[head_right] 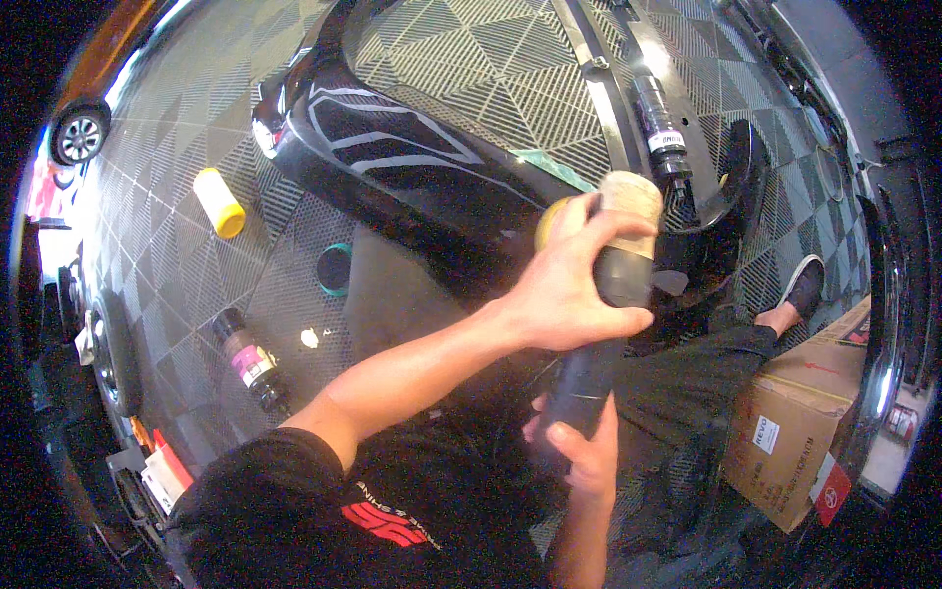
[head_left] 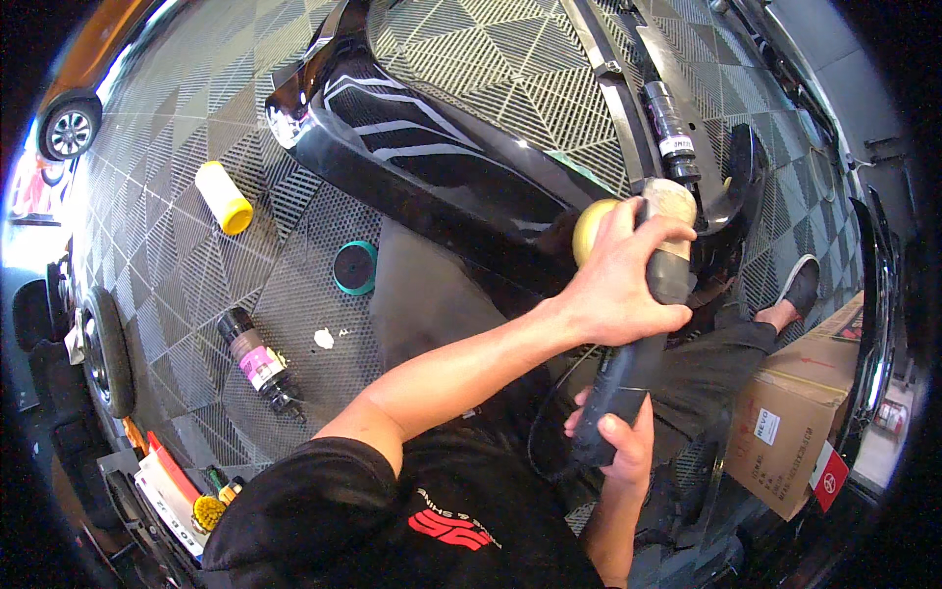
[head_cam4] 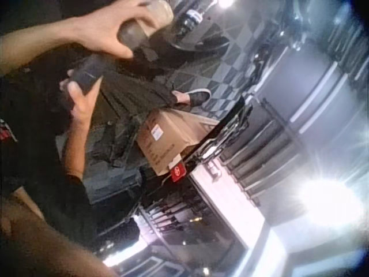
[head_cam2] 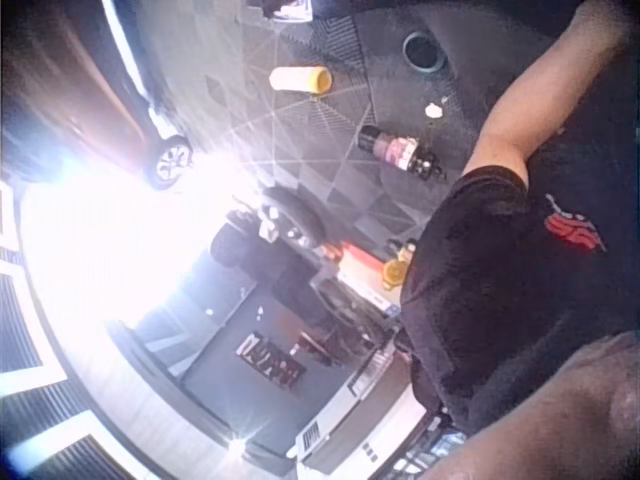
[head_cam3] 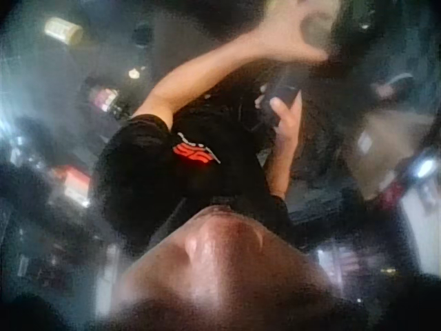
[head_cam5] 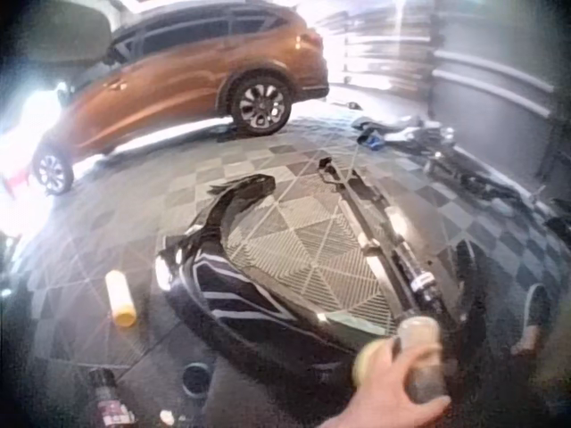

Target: The person uses a rotary polisher with a yellow pad to polish a black car bumper placed on a workbench. They apply compound to the pad and move the polisher across the bumper surface, then wipe the area with a cloth.

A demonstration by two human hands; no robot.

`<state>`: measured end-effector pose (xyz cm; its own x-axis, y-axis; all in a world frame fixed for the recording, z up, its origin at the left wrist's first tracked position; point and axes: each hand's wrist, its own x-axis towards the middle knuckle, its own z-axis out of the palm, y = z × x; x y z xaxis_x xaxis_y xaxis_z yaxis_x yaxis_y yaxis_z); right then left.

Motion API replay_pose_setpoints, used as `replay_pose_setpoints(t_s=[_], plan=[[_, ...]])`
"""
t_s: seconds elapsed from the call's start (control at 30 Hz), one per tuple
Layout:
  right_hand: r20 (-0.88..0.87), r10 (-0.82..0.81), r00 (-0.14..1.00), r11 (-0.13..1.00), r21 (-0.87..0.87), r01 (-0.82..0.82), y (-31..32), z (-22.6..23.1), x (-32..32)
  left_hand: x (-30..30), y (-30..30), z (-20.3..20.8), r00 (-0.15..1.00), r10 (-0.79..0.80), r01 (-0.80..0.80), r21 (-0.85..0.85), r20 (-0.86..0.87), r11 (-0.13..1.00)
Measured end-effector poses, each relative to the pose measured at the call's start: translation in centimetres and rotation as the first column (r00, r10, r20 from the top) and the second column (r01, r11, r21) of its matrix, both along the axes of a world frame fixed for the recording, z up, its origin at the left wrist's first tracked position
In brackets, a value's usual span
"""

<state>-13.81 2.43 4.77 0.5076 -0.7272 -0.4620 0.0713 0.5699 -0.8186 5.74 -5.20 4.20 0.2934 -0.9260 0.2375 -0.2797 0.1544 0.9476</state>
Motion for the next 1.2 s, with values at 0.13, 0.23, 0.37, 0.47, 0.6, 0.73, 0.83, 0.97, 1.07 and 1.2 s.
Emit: replay_pose_setpoints(t_s=[0.13, 0.23, 0.37, 0.47, 0.6, 0.73, 0.83, 0.97, 1.07, 1.2], plan=[[-0.034, 0.113, 0.993, 0.994, 0.011, -0.113, 0.1, -0.1, 3.0, 4.1, 2.4, -0.3, 0.996, 0.081, -0.077, -0.099, 0.039, 0.992], [0.023, 0.255, 0.967, 0.967, 0.000, -0.255, -0.4, -0.4, 5.9, 7.6, 5.1, 0.1, 0.977, 0.179, -0.167, -0.110, 0.112, 0.980], [0.030, 0.395, 0.918, 0.909, -0.155, -0.386, -1.0, -0.7, 9.3, 10.9, 7.7, -0.4, 0.953, 0.300, -0.295, -0.086, 0.049, 0.952], [-0.054, 0.484, 0.873, 0.841, -0.246, -0.482, -1.5, -1.9, 10.8, 11.9, 9.3, -0.7, 0.915, 0.400, -0.403, -0.083, -0.053, 0.911], [-0.111, 0.533, 0.839, 0.806, -0.234, -0.544, -1.3, -1.7, 10.5, 11.2, 10.6, -0.9, 0.879, 0.458, -0.470, -0.070, -0.134, 0.880], [-0.109, 0.521, 0.847, 0.824, -0.194, -0.532, -1.0, -1.2, 8.2, 9.3, 11.1, -1.6, 0.903, 0.431, -0.430, -0.047, 0.007, 0.902], [-0.051, 0.462, 0.885, 0.876, -0.130, -0.465, -0.8, -0.9, 5.7, 7.2, 9.8, -1.8, 0.929, 0.344, -0.321, -0.166, 0.138, 0.933], [-0.119, 0.297, 0.947, 0.955, 0.012, -0.298, -0.5, -0.9, 1.6, 3.4, 6.9, -1.0, 0.982, 0.191, -0.191, -0.099, -0.010, 0.977], [-0.182, 0.246, 0.952, 0.966, -0.039, -0.257, -1.0, -0.4, 0.7, 2.1, 5.8, -1.2, 0.983, 0.138, -0.153, -0.119, -0.121, 0.981], [-0.299, 0.352, 0.887, 0.923, -0.047, -0.382, -2.6, 0.4, -0.1, 1.8, 7.0, -1.1, 0.884, 0.236, -0.299, -0.099, -0.404, 0.949]])
